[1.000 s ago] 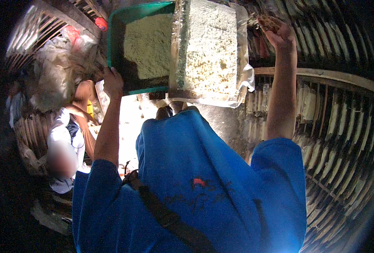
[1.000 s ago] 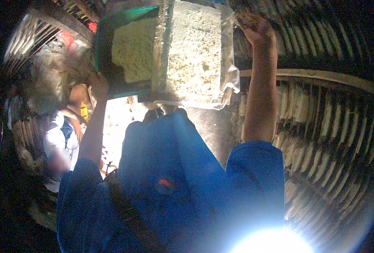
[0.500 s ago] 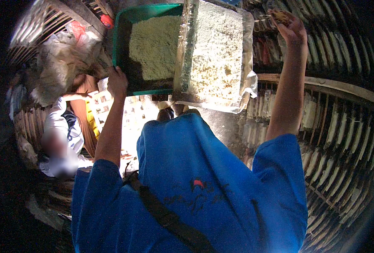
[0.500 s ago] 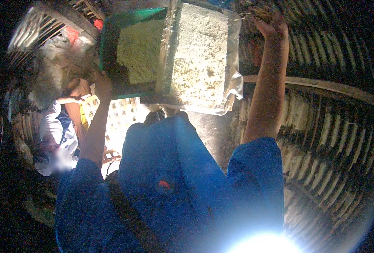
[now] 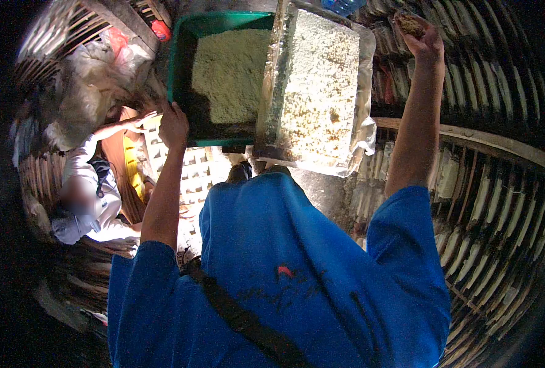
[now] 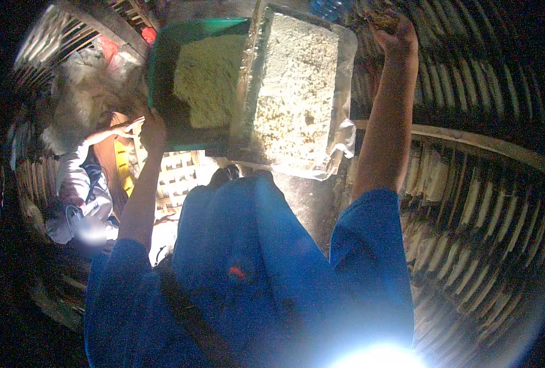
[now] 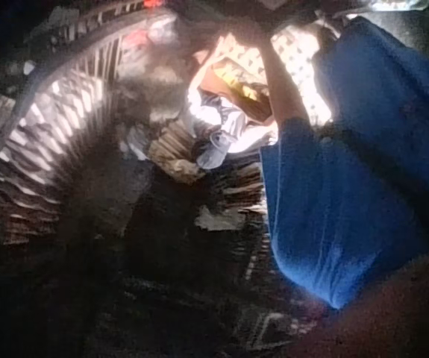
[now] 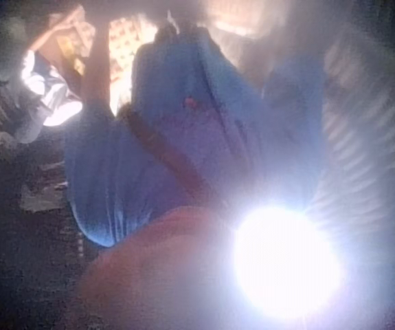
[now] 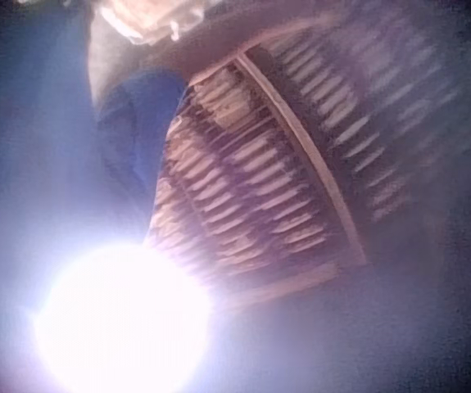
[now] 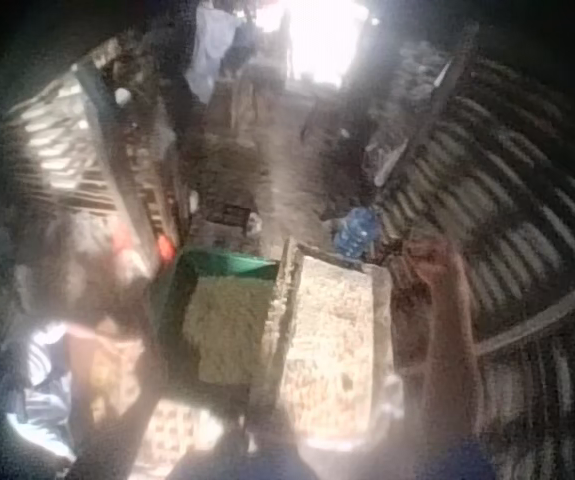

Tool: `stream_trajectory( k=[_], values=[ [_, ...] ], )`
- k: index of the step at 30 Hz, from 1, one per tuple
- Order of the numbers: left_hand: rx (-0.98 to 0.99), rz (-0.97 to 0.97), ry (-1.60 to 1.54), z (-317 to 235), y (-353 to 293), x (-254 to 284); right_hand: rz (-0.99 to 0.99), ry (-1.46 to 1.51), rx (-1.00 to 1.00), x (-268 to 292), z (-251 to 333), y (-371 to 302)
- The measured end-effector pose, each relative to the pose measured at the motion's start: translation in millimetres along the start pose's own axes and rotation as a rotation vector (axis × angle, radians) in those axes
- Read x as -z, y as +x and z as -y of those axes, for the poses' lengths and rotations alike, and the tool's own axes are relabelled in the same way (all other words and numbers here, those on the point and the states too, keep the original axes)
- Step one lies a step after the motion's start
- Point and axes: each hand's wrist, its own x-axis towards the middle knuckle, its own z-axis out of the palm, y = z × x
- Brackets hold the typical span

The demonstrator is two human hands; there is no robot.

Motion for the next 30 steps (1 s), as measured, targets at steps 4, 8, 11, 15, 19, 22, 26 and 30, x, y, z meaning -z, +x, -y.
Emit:
stream_trajectory(
  k=[4, 8, 11, 15, 19, 22, 26, 30],
  values=[
    [-0.005, -0.012, 0.054, -3.3, 1.5, 0.4, -0.333, -0.105, 0.027, -82.4, -6.4, -35.7],
    [-0.031, -0.024, 0.072, 10.0, 4.6, -10.4, -0.387, -0.013, 0.050, -102.0, -10.7, -64.9],
    [0.000, 0.017, 0.047, 6.5, 8.3, -10.9, -0.487, -0.102, 0.035, -118.8, -12.4, -74.3],
    [0.015, 0.016, 0.018, -1.4, 5.4, 0.3, -0.471, -0.095, 0.091, -103.3, 0.1, -69.5],
    [-0.011, 0.019, 0.046, -2.6, 2.1, 0.1, -0.130, -1.182, 0.033, -4.6, 15.0, -22.8],
    [0.021, 0.014, 0.041, -5.5, 7.6, 1.5, -0.168, -0.858, 0.015, -2.9, 8.3, -19.6],
    [0.010, 0.001, 0.016, -0.4, 4.5, -2.6, -0.268, -0.375, -0.004, -14.3, -7.7, -39.5],
    [-0.024, -0.054, 0.075, 0.6, 8.6, -4.6, -0.514, -0.165, 0.066, -80.0, -23.0, -72.6]
  ],
)
